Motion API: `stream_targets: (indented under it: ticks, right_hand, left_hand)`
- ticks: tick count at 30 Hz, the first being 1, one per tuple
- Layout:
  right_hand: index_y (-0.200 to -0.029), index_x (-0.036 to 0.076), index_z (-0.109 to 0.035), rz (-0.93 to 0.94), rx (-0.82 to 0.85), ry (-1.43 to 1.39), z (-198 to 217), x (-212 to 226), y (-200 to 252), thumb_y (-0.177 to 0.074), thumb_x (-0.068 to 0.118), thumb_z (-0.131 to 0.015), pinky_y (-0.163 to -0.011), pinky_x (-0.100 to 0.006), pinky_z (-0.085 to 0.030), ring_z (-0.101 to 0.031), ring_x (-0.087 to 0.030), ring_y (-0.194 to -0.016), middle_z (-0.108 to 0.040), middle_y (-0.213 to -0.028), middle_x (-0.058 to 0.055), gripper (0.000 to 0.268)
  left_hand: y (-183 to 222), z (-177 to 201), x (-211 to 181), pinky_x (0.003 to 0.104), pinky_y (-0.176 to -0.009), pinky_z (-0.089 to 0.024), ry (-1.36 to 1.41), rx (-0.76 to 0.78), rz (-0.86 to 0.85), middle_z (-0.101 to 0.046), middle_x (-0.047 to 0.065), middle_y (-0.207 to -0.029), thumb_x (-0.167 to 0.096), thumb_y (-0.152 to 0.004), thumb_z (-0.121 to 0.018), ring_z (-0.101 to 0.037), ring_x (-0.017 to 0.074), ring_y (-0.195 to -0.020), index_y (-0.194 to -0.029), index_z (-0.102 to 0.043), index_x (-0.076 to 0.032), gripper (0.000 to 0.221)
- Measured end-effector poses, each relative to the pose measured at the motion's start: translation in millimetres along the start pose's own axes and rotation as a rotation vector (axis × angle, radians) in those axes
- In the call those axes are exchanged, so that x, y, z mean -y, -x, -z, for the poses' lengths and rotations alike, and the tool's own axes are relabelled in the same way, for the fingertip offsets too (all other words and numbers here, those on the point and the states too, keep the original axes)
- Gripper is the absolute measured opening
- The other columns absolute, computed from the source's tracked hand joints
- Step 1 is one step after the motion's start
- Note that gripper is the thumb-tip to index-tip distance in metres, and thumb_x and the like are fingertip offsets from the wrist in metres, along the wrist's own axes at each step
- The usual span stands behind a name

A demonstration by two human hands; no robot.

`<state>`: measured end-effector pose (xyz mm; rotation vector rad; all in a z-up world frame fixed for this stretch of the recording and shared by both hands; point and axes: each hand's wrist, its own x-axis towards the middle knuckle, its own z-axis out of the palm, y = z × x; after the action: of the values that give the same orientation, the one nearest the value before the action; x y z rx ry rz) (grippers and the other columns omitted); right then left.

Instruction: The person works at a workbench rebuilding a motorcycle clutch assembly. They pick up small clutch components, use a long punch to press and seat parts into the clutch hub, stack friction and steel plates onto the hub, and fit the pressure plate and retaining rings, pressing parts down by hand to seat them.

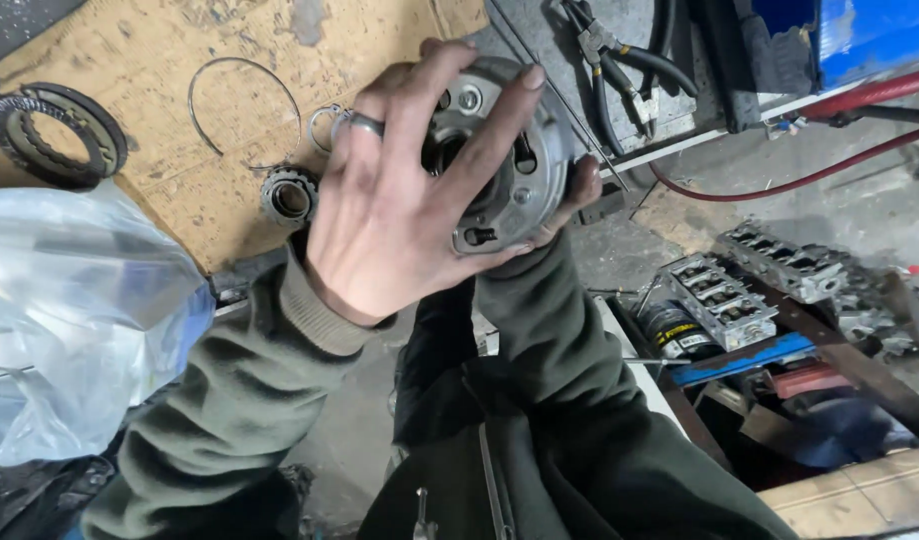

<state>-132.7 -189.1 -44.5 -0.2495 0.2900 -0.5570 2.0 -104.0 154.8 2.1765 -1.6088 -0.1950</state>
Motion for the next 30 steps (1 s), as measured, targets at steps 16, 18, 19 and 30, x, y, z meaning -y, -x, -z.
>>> stream_targets:
  ticks: [16,18,19,30]
  right_hand:
    - [-0.166,0.012,-0.024,-0.180,-0.115,-0.447,-16.5,-24.4,-34.0,-0.092,0.088,-0.033,-0.123,-0.052,-0.035,-0.037,-0.034,-0.149,-0.031,-0.166,-0.016,0.106]
    - [-0.167,0.012,-0.023,-0.170,-0.050,-0.436,2.1,-34.9,-33.4,-0.094,0.087,-0.031,-0.124,-0.053,-0.034,-0.036,-0.033,-0.150,-0.032,-0.167,-0.015,0.104]
    - [-0.168,0.013,-0.022,-0.162,0.015,-0.425,11.5,-40.6,-33.0,-0.095,0.086,-0.029,-0.125,-0.053,-0.032,-0.035,-0.032,-0.152,-0.032,-0.168,-0.015,0.103]
    - [-0.168,0.016,-0.021,-0.161,0.238,-0.337,36.3,-56.6,-33.3,-0.098,0.083,-0.029,-0.126,-0.058,-0.030,-0.032,-0.030,-0.154,-0.033,-0.168,-0.012,0.097]
  left_hand:
    - [-9.4,-21.4,11.1,0.054,-0.107,-0.038,-0.247,0.059,0.065,-0.032,0.017,-0.153,-0.068,-0.073,-0.097,-0.042,0.0364,-0.129,-0.164,-0.043,-0.017,0.117]
    - [-7.4,-24.4,17.4,0.054,-0.106,-0.038,-0.255,0.049,0.056,-0.032,0.017,-0.151,-0.066,-0.072,-0.098,-0.043,0.0361,-0.128,-0.163,-0.043,-0.016,0.117]
    - [-6.0,-26.0,20.7,0.054,-0.105,-0.038,-0.263,0.038,0.050,-0.032,0.017,-0.150,-0.065,-0.071,-0.098,-0.043,0.0357,-0.128,-0.163,-0.044,-0.015,0.118]
    - [17.8,-27.3,47.2,0.051,-0.109,-0.039,-0.121,-0.009,0.042,-0.031,0.018,-0.153,-0.060,-0.072,-0.100,-0.042,0.0331,-0.136,-0.161,-0.033,-0.008,0.123]
